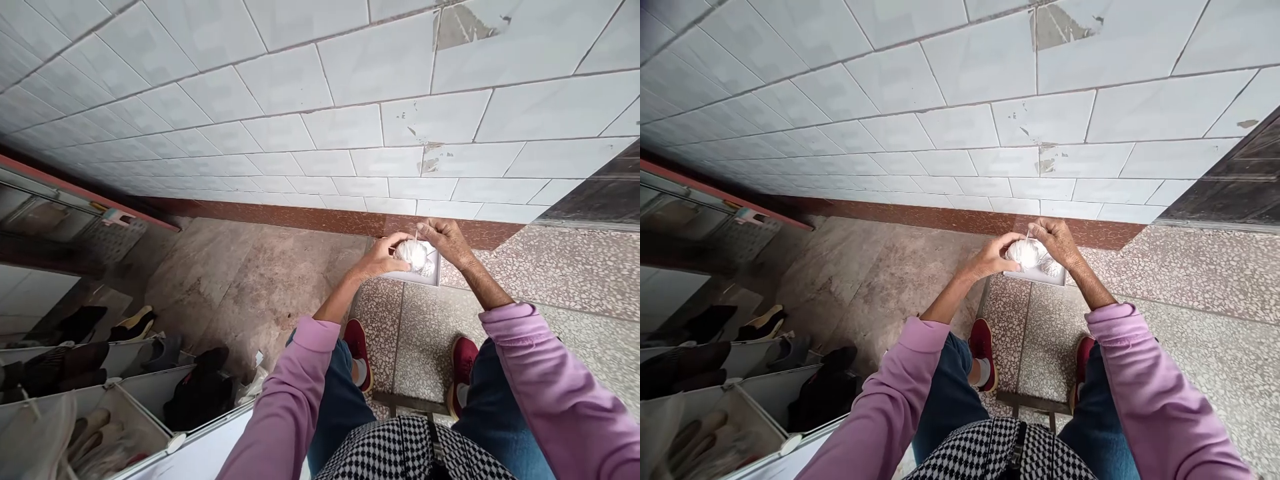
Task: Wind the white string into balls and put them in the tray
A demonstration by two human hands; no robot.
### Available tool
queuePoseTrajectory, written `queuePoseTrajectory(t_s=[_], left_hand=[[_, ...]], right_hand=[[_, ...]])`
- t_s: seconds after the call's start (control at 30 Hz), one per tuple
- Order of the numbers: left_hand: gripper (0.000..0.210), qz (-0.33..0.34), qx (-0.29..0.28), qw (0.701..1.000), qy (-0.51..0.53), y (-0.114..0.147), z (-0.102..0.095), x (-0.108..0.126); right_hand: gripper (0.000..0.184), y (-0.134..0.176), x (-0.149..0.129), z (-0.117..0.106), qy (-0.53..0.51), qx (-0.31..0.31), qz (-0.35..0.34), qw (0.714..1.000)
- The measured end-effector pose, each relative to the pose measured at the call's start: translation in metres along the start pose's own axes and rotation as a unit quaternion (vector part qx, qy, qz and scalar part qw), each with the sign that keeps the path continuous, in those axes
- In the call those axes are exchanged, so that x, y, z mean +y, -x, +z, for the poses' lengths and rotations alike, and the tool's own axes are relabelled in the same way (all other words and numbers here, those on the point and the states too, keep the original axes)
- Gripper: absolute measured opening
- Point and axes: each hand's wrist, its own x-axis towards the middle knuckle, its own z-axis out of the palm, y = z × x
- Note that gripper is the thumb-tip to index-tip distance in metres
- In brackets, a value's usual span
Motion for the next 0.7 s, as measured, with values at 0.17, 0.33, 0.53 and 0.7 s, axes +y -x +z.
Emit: queuePoseTrajectory(t_s=[0.17, 0.33, 0.53, 0.7], left_hand=[[0.079, 0.024, 0.079, 0.972, 0.219, -0.006, 0.003, 0.005], [0.074, 0.022, 0.21, 0.947, 0.24, -0.009, -0.005, -0.003], [0.068, 0.008, 0.238, 0.971, -0.002, -0.006, -0.012, -0.007], [0.065, -0.034, 0.047, 0.997, -0.051, 0.002, -0.006, 0.0]], right_hand=[[0.068, 0.002, 0.015, 0.012, 0.031, -0.021, 0.001, 0.999], [0.057, 0.015, 0.006, 0.028, 0.054, -0.135, -0.017, 0.989], [0.064, 0.015, -0.013, 0.02, 0.021, -0.128, -0.04, 0.991], [0.068, 0.006, -0.009, 0.003, 0.016, -0.046, -0.032, 0.998]])
